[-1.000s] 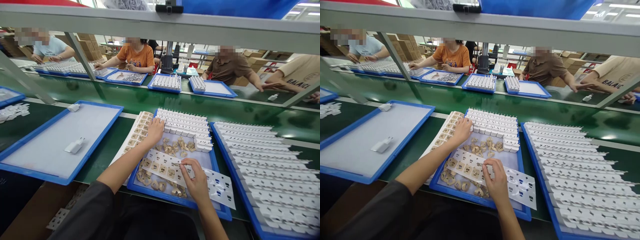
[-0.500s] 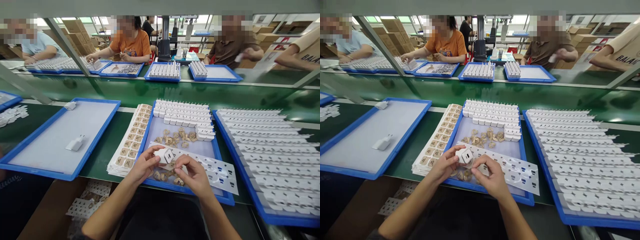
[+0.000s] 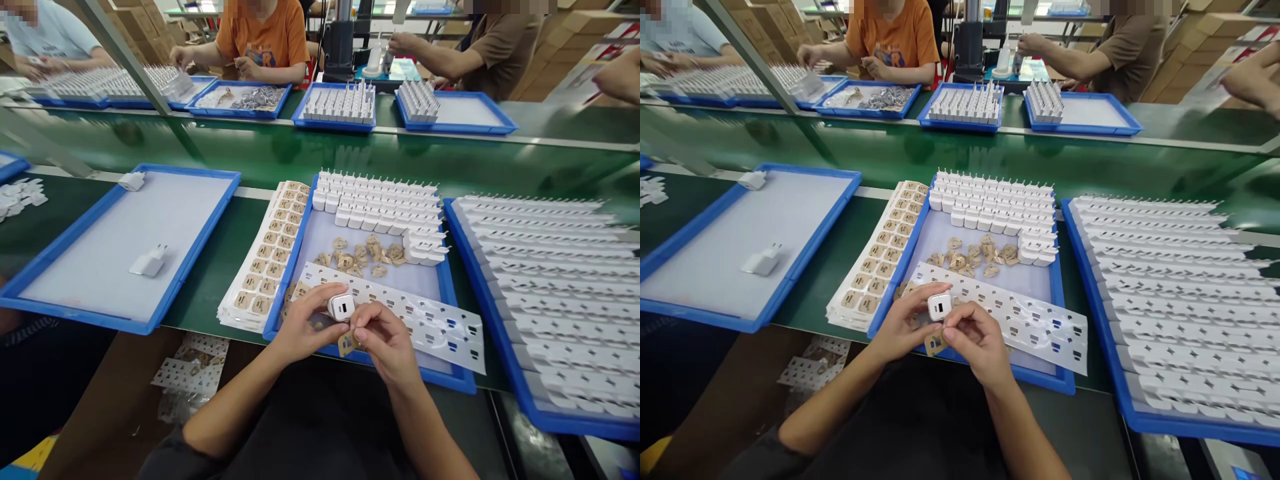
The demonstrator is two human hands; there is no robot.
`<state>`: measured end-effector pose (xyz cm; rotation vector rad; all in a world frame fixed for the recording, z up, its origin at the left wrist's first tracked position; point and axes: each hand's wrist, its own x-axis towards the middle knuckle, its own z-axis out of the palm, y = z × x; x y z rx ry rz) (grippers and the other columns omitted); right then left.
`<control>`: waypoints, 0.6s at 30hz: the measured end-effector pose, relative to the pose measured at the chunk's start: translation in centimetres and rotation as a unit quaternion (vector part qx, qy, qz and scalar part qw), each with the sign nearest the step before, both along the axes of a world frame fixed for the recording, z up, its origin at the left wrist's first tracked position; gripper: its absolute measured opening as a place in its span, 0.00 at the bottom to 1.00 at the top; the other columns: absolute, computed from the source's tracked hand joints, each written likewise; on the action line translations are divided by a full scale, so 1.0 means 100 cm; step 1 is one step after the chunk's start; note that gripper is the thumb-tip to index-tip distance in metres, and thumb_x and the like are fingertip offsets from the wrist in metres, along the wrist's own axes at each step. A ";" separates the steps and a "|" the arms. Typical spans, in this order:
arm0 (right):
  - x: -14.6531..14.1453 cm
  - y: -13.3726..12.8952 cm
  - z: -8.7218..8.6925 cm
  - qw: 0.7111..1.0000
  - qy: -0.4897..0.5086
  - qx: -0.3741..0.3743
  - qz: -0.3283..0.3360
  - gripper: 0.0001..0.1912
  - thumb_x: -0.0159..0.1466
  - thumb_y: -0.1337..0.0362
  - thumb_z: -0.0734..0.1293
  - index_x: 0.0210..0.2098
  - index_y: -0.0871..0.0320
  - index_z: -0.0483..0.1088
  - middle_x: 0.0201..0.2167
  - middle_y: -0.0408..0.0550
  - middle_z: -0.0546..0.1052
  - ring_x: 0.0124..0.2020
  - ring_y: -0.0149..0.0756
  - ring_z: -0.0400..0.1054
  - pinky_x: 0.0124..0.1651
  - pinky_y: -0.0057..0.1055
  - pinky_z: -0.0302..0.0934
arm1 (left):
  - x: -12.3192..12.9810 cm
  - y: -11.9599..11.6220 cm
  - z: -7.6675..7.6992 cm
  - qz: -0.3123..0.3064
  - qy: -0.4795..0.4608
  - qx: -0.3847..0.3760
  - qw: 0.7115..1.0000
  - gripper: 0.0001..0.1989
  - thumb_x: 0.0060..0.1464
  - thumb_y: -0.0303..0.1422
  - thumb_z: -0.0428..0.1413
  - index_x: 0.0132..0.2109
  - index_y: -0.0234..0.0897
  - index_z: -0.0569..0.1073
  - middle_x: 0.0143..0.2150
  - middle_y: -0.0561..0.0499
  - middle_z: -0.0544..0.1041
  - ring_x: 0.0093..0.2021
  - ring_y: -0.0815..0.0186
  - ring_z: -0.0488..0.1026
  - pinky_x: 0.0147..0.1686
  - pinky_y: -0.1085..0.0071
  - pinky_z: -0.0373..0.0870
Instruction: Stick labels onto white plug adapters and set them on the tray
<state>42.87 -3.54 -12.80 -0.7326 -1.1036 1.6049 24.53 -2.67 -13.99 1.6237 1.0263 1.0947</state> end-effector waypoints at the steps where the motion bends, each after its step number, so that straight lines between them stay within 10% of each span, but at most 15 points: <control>1: 0.001 0.000 0.002 1.000 0.003 -0.006 0.010 0.03 0.64 0.65 0.71 0.35 0.53 0.73 0.30 0.41 0.72 0.29 0.29 0.64 0.32 0.26 0.61 | 0.001 0.000 0.000 0.005 0.006 0.000 1.000 0.26 0.55 0.36 0.64 0.61 0.45 0.71 0.60 0.44 0.74 0.60 0.55 0.71 0.47 0.67 0.77; 8: 0.002 0.006 0.007 0.991 -0.065 -0.014 -0.117 0.03 0.64 0.66 0.71 0.35 0.53 0.73 0.32 0.41 0.72 0.34 0.30 0.67 0.38 0.26 0.63 | 0.005 -0.001 0.001 0.023 0.047 0.076 0.996 0.25 0.52 0.31 0.66 0.57 0.43 0.74 0.53 0.45 0.79 0.55 0.57 0.75 0.54 0.61 0.74; 18: -0.005 0.007 0.005 0.985 -0.111 -0.018 -0.129 0.03 0.65 0.64 0.71 0.35 0.52 0.73 0.32 0.41 0.73 0.33 0.31 0.68 0.37 0.26 0.64 | 0.005 0.000 0.003 0.026 0.052 0.079 0.995 0.24 0.52 0.33 0.66 0.57 0.42 0.74 0.53 0.43 0.79 0.54 0.55 0.76 0.55 0.59 0.73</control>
